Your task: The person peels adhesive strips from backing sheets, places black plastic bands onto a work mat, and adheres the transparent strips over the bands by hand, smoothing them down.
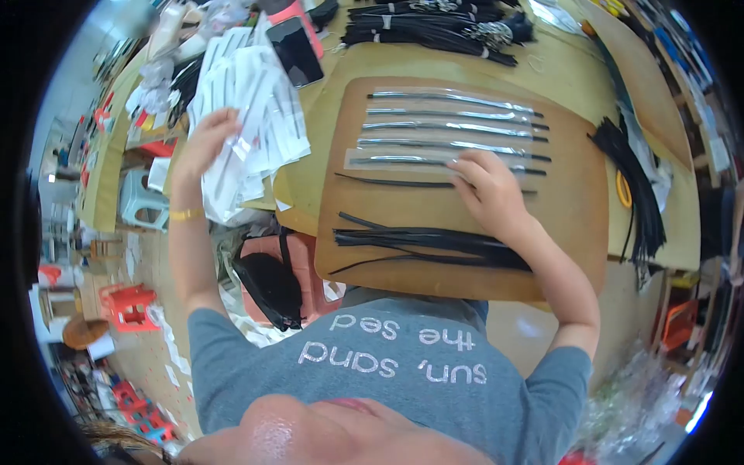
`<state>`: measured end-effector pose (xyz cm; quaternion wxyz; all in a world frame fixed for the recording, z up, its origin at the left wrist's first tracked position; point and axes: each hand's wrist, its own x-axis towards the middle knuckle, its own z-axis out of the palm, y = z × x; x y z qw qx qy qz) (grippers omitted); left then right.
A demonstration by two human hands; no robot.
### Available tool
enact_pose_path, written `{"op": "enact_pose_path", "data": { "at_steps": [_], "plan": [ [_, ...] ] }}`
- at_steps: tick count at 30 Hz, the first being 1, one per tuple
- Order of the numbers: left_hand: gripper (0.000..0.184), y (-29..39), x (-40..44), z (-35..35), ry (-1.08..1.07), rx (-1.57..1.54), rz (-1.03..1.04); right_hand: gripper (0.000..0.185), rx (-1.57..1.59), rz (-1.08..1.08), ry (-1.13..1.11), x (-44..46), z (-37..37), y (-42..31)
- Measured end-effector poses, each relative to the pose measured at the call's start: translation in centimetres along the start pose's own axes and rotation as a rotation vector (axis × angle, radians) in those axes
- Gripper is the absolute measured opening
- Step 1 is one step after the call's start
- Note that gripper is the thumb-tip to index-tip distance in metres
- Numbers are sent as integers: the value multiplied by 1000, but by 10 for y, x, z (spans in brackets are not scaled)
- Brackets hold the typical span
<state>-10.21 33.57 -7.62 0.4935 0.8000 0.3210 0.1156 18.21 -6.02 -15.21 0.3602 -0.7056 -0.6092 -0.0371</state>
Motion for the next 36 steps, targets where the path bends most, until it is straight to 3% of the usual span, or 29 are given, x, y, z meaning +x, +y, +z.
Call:
{"op": "enact_pose_path", "data": {
  "at_steps": [3,4,5,6,9,12,13,17,20,21,25,28,30,33,35,36],
  "plan": [
    [23,38,-57,66,-246,-243,224,27,508,256,-105,28,6,-15],
    [25,39,-64,75,-497,-288,180,31,738,370,-101,37,11,-17],
    [28,58,-77,97,-550,-303,275,35,967,465,-61,45,12,-24],
    [30,70,-89,112,-602,-388,211,39,1197,548,-14,50,4,-29],
    [29,75,-94,141,-700,-478,223,41,1114,539,-148,42,-33,-28],
    [29,58,-90,153,-732,-410,197,45,1225,552,-111,23,-65,-38],
    [29,55,-87,158,-747,-383,198,37,1076,497,-55,17,-69,-41],
    [20,55,-75,179,-809,-280,374,21,968,526,63,0,-76,-47],
    [18,78,-70,198,-745,-486,276,10,761,438,-23,-4,-76,-54],
    [21,94,-76,209,-568,-590,264,10,737,425,-28,-3,-74,-64],
    [14,113,-70,227,-326,-408,410,10,693,347,12,3,-72,-82],
    [10,131,-84,232,11,56,838,10,756,410,0,6,-74,-87],
    [10,131,-85,236,125,107,959,9,777,395,1,6,-71,-86],
    [9,134,-87,228,76,133,908,13,661,233,18,8,-67,-85],
    [12,140,-90,217,-60,135,751,17,445,-125,126,10,-58,-79],
    [13,138,-87,212,-211,-43,625,20,335,-299,180,12,-55,-76]
  ]
}}
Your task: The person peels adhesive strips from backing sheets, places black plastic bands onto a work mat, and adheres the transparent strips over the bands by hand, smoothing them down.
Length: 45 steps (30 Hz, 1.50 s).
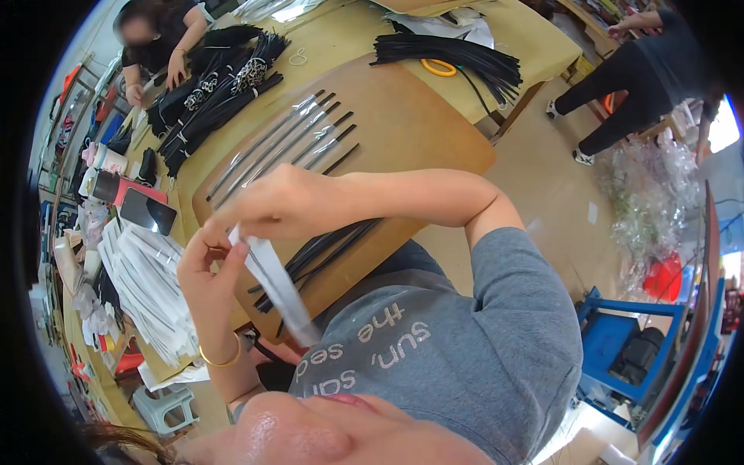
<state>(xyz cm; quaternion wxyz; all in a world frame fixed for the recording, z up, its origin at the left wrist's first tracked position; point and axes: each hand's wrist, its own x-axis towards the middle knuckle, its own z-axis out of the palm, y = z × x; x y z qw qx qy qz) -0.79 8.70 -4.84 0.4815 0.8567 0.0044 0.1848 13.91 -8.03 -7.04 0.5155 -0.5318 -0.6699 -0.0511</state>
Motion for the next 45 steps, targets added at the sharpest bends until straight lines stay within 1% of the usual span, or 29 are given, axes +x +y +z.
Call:
{"op": "enact_pose_path", "data": {
  "at_steps": [2,3,5,6,7,9,10,11,13,14,15,16,18,20,21,23,24,25,27,29,31,33,36,39,42,45],
  "plan": [
    [16,-10,0,-15,-152,-452,-225,23,-74,-244,53,4,1,7],
    [14,-20,2,-19,-236,-560,-140,25,-104,-364,80,6,1,12],
    [15,-19,1,-13,-83,-781,-390,25,-197,-497,118,17,-1,18],
    [16,-20,-1,-11,11,-891,-521,21,-248,-521,95,24,-7,22],
    [18,-25,-1,-16,80,-849,-679,18,-298,-547,72,31,-13,26],
    [17,-60,-36,-43,-87,-570,-876,19,-339,-304,-79,31,-58,20],
    [17,-79,-57,-58,-180,-430,-960,25,-324,-85,-170,34,-87,15],
    [15,-92,-84,-70,-316,-274,-971,20,-378,68,-184,38,-111,15],
    [13,-89,-125,-91,-527,-105,-1160,11,-551,428,-101,57,-146,8],
    [12,-86,-148,-97,-491,10,-1243,7,-625,563,-84,68,-157,5],
    [14,-79,-163,-100,-527,211,-1295,6,-297,387,-64,72,-174,12],
    [16,-83,-186,-108,-643,452,-1164,5,-335,543,-113,78,-183,3],
    [21,-102,-235,-126,-868,913,-853,4,-601,479,-185,99,-179,-7],
    [23,-90,-229,-129,-826,1045,-887,5,-590,184,-124,93,-153,0],
    [24,-85,-216,-134,-802,1114,-893,6,-652,164,-218,105,-152,-11],
    [22,-69,-168,-119,-366,1046,-760,4,-776,168,-299,116,-130,-28],
    [24,-62,-141,-110,-184,854,-598,4,-837,166,-341,122,-119,-36],
    [26,-55,-113,-99,-7,658,-431,2,-820,167,-407,129,-119,-42],
    [36,-35,-60,-63,154,254,-323,4,-800,102,-513,143,-117,-51],
    [49,-36,-18,-18,212,-64,-90,4,-765,92,-572,136,-122,-63],
    [67,-36,13,20,192,-103,81,5,-721,136,-585,117,-132,-73],
    [71,-42,22,43,132,-106,80,5,-678,202,-571,98,-143,-81],
    [63,-77,13,64,78,-234,44,6,-621,303,-510,75,-157,-85],
    [48,-81,-15,67,32,-752,-339,7,-555,403,-421,58,-166,-81],
    [31,-83,-40,55,104,-1017,-555,8,-496,492,-322,46,-169,-73],
    [26,-86,-56,43,296,-1169,-457,9,-446,558,-219,39,-167,-60]
  ]
}}
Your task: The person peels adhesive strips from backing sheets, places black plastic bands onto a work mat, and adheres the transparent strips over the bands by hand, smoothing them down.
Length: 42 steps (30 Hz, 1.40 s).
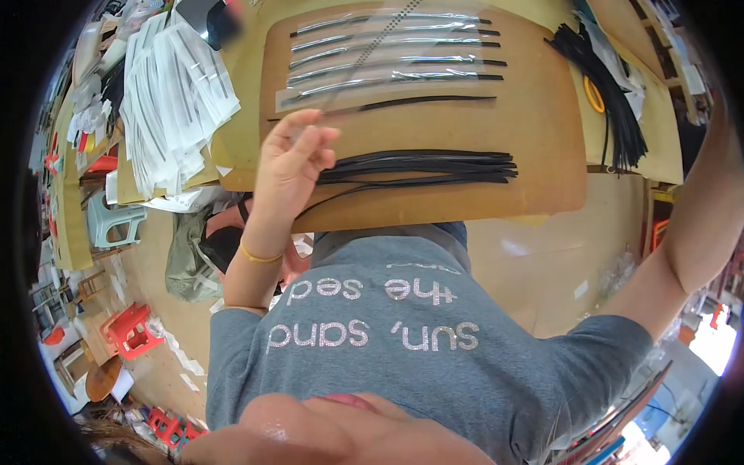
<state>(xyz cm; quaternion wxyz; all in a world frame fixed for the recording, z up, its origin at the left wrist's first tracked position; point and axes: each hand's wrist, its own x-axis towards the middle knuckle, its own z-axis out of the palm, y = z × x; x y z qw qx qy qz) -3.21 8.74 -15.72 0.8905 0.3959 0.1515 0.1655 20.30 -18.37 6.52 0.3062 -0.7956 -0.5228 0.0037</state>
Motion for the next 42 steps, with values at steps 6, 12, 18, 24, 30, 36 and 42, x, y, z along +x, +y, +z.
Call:
{"op": "enact_pose_path", "data": {
  "at_steps": [6,12,18,24,30,36,42],
  "plan": [
    [18,66,0,-34,100,561,185,12,142,151,139,12,39,24],
    [22,83,72,-40,1,855,-15,10,41,258,220,-1,102,47],
    [29,93,91,-79,45,1012,-246,9,30,113,121,13,142,61],
    [19,128,49,-78,1,1134,-108,8,291,176,33,10,172,72],
    [8,78,24,-69,-250,1475,293,13,274,43,-283,-31,174,107],
    [10,56,18,-64,-254,1600,367,15,120,-131,-273,-30,189,130],
    [8,46,16,-57,-253,1646,351,35,104,-37,-289,-28,179,134]
  ]
}}
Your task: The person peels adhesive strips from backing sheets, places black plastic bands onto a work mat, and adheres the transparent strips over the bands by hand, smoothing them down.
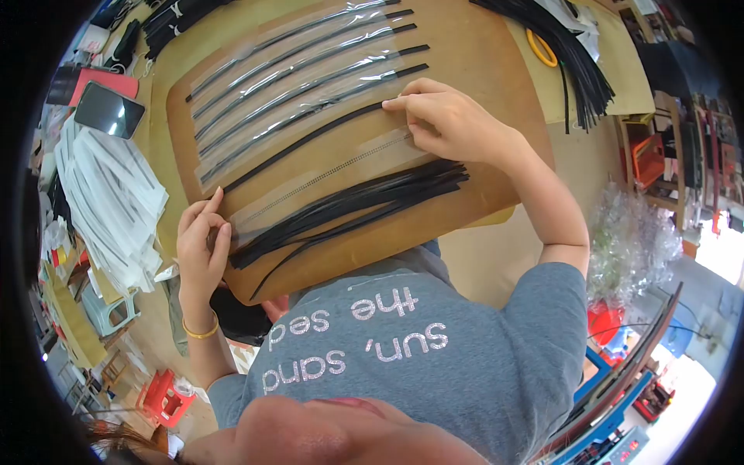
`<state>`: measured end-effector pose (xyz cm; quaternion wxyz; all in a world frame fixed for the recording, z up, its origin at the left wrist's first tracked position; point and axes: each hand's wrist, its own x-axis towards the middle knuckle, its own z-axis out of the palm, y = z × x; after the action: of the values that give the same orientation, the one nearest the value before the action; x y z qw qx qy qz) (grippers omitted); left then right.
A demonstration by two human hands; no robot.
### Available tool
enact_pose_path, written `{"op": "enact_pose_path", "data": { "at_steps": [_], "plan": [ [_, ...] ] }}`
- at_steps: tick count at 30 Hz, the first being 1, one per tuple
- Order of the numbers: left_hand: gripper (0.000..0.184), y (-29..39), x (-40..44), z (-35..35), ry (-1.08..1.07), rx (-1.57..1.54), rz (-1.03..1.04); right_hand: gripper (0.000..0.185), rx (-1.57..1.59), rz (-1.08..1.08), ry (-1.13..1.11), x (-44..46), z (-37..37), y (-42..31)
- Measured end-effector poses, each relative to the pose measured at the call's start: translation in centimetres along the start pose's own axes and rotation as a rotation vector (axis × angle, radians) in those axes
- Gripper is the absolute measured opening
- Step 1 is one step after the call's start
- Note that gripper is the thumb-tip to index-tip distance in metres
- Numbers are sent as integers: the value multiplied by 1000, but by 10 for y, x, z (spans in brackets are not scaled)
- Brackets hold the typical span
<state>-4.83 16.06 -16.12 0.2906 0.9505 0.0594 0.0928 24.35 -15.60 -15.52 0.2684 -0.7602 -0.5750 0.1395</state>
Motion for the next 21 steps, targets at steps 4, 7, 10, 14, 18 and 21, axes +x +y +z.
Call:
{"op": "enact_pose_path", "data": {
  "at_steps": [4,7,10,14,18,21],
  "plan": [
    [7,11,9,10,22,56,0,36,-47,-26,52,-4,-2,13],
    [7,14,8,14,34,117,-3,30,-90,-31,120,-6,0,13],
    [6,18,8,17,63,171,-1,30,-89,-42,150,-8,2,13],
    [6,18,16,16,98,116,-67,19,-88,-13,195,-2,3,15],
    [7,11,24,12,121,17,-165,6,104,274,148,10,-2,14],
    [9,-11,28,7,105,-274,-416,11,152,344,186,21,-1,17]
  ]
}}
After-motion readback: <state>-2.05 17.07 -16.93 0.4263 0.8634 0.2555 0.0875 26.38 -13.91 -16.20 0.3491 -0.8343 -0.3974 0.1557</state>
